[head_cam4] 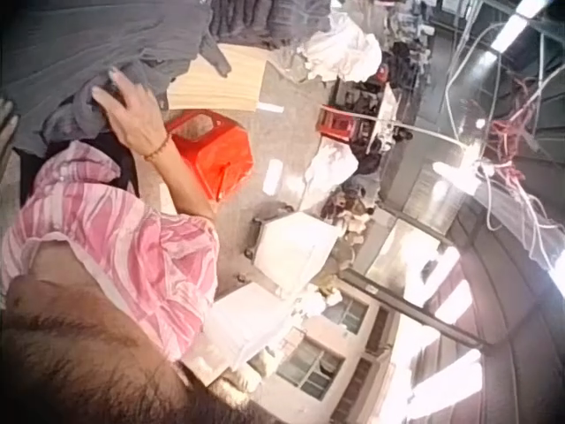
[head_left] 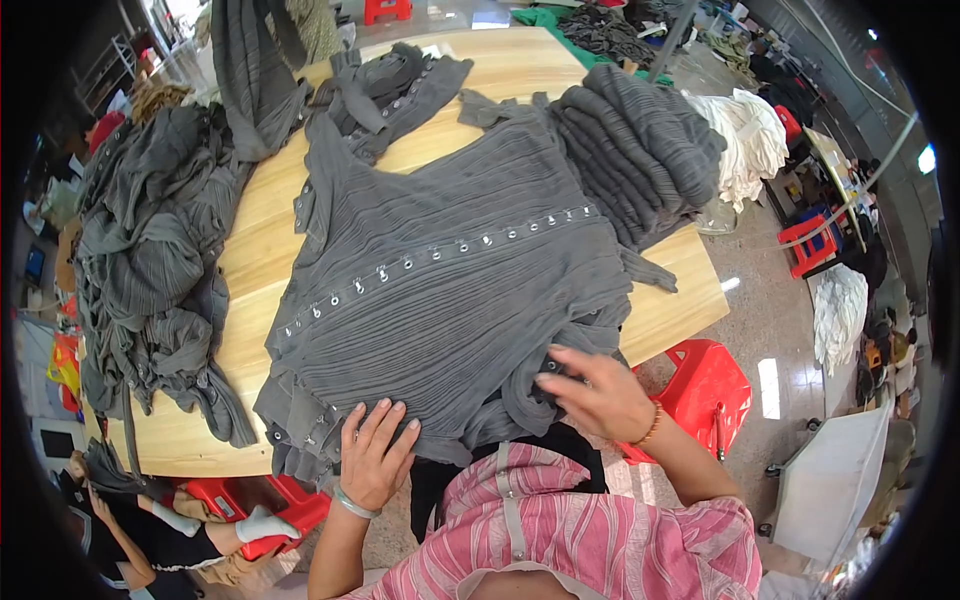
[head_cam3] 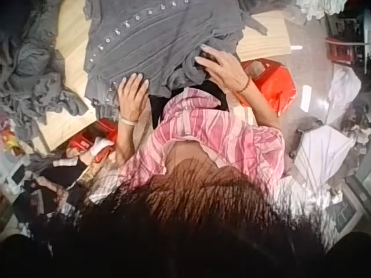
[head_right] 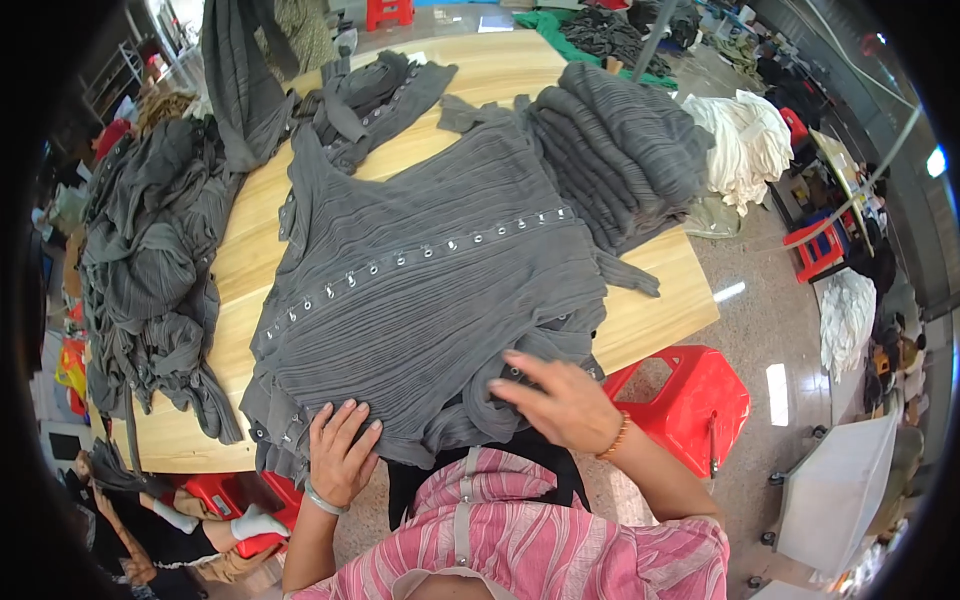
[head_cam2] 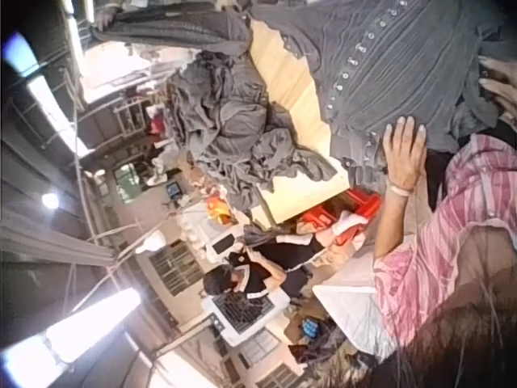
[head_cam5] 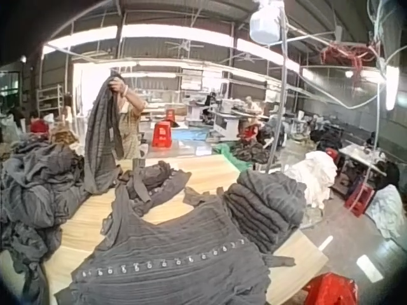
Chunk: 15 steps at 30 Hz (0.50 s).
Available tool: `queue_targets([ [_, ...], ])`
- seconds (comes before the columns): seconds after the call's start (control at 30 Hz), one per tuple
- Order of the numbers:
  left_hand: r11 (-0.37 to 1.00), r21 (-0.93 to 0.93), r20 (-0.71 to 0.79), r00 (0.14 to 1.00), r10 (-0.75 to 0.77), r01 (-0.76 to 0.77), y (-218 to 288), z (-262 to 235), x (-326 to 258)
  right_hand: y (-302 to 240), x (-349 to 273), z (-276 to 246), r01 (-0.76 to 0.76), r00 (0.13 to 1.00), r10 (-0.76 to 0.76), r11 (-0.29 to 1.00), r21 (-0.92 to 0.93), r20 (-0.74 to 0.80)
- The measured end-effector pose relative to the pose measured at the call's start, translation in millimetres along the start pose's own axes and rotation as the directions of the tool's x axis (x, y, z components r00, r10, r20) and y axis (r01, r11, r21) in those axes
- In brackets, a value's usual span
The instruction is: Inspecting and sorting grey pleated fabric garment pieces with metal eyelets on a workbench in a factory.
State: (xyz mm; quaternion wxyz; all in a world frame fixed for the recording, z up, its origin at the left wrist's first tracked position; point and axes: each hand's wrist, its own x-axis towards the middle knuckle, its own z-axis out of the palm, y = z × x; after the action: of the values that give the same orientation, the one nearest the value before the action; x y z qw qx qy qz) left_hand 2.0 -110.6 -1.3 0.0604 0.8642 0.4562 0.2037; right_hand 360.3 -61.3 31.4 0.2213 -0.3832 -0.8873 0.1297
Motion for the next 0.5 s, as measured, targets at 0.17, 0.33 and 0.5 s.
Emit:
queue_targets([
  [0.17, 0.993, -0.118, -0.100, 0.995, 0.011, -0.023, 4, -7, 13, -4, 31, 13, 0.219, 0.975, -0.216, 0.974, -0.063, 0.047],
  [0.33, 0.907, -0.402, -0.151, 0.968, -0.198, 0.123, -5, -11, 23, 16, 16, -10, 0.089, 0.996, -0.060, 0.812, 0.577, -0.068],
  [0.5, 0.845, -0.486, -0.232, 0.899, -0.371, 0.223, -18, -18, 33, 21, -10, -61, -0.033, 0.748, 0.455, 0.752, 0.658, -0.483],
])
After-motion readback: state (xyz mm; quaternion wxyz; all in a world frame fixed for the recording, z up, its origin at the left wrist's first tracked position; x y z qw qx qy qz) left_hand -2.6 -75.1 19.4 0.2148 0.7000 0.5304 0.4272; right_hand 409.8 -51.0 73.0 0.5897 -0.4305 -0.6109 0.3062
